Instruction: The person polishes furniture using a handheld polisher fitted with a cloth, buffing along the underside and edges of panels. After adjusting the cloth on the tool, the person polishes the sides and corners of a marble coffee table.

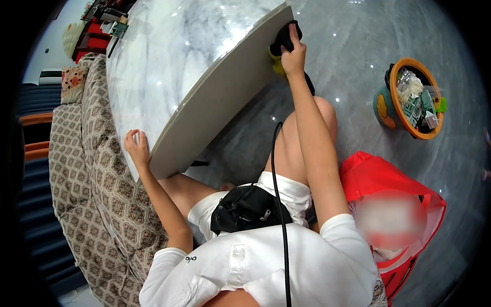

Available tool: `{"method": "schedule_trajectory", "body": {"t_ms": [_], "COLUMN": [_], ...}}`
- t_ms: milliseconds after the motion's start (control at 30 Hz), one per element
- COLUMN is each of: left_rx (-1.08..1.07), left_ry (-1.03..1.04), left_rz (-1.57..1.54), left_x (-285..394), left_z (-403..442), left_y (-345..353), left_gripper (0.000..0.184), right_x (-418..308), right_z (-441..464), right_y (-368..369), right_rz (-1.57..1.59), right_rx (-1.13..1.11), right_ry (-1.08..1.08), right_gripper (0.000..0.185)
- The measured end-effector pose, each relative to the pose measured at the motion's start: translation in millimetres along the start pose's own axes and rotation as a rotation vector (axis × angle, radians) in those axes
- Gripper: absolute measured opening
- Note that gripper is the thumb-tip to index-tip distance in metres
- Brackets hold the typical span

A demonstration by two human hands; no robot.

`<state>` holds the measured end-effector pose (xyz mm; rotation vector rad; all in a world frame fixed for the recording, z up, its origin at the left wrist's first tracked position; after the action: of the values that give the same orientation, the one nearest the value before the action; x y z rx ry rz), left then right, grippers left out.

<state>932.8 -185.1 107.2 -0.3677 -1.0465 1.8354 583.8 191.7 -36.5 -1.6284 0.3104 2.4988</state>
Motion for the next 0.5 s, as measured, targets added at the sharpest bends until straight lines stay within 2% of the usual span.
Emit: {"method": "schedule_trajectory", "body": {"t_ms": [67, 167, 300, 367, 500], "left_rx": [0.002, 0.006, 0.000, 0.001, 0.007], "left_ry": [-0.018, -0.006, -0.018, -0.031, -0.011], "left_rz": [-0.018, -0.014, -0.014, -0.014, -0.004], "left_x": [3, 2, 3, 3, 3], "left_z": [-1, -1, -1, 0, -1], "left_y": [-1, 0, -1, -1, 0], "left_gripper": [0.025, 0.024, 0.024, 0.024, 0.024], "right_x": [2, 19, 9, -1, 10], "right_z": [-2, -8, -7, -3, -5], "right_y": [1, -3, 0, 2, -3], "right_rz": [0.021, -0.136, -0.075, 0.020, -0.018], "right_rx": [0.025, 0.056, 0.085, 0.097, 0.135], "right_ry": [-0.008, 0.255, 0.150, -0.007, 0.149], "right_gripper": [0.063, 0.064, 0.064, 0.065, 0.065]}}
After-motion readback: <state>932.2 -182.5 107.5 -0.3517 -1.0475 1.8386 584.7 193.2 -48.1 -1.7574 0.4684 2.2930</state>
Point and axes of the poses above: each hand's wrist, its own z-axis towards the middle knuckle, its own y-axis out of the palm, x = y × z, the point moved 6 cm from there along z, towards the middle knuckle, and after that the axes turned 7 degrees about x, right-handed, at the moved point
